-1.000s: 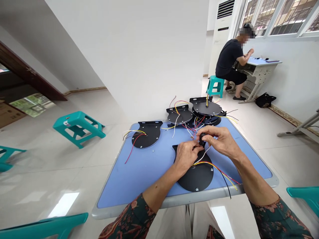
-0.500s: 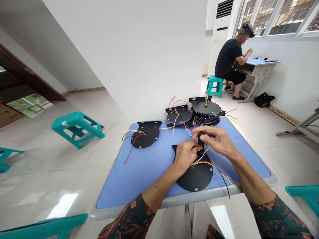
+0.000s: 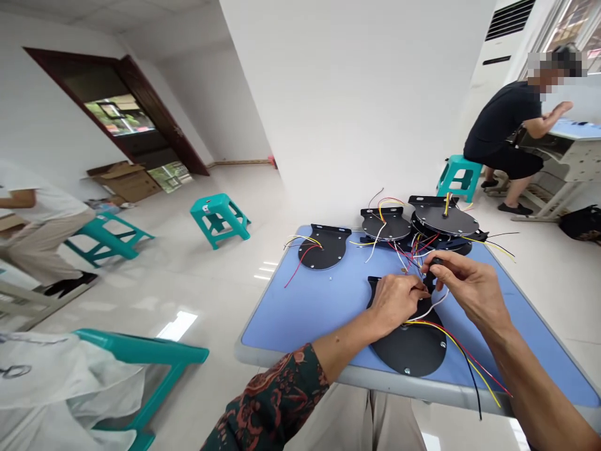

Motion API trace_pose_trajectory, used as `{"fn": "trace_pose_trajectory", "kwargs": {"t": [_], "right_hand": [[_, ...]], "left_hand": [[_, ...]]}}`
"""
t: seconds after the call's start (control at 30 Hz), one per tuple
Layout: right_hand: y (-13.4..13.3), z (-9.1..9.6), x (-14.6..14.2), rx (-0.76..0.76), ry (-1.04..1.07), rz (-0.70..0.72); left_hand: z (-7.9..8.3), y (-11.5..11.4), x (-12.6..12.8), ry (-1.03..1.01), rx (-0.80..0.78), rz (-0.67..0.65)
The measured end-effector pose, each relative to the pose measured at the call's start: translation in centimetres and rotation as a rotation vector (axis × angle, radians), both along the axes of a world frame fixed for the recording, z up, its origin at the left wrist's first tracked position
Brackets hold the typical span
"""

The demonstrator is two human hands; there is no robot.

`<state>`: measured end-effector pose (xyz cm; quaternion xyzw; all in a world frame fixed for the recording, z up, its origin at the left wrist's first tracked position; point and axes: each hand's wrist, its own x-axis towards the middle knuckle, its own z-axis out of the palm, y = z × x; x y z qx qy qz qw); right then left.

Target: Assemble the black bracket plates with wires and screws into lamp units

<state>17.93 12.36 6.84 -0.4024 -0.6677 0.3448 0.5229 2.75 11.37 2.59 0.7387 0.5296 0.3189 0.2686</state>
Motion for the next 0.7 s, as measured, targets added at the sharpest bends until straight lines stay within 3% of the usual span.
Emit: {"fn": "trace_pose_trajectory", "kwargs": {"t": [0.23, 0.37, 0.43, 0.53, 0.63, 0.7], "right_hand": [[0.7, -0.4, 0.8, 0.091, -0.142, 0.117], [1.5, -0.7, 1.7, 0.131, 0.178, 0.065], [2.2, -0.6, 2.2, 0.137, 0.379, 0.004], [2.8, -0.4, 2.6, 0.091, 0.524, -0.039], [2.9, -0.3, 2.4, 0.039, 0.530, -0.018], [2.7, -0.4, 2.1, 0.020, 0.516, 0.006]], "left_hand": [[-0.1, 0.5, 0.0, 0.010, -0.043, -0.052], [1.0, 0.0, -1.7, -0.076, -0.095, -0.177], [1.6, -0.4, -4.1, -0.104, -0.063, -0.142], [2.3, -1.2, -9.4, -0.036, 0.052, 0.066], [2.2, -1.8, -14.7, 0.250, 0.122, 0.294], [1.6, -2.1, -16.9, 0.406, 0.099, 0.325]]}}
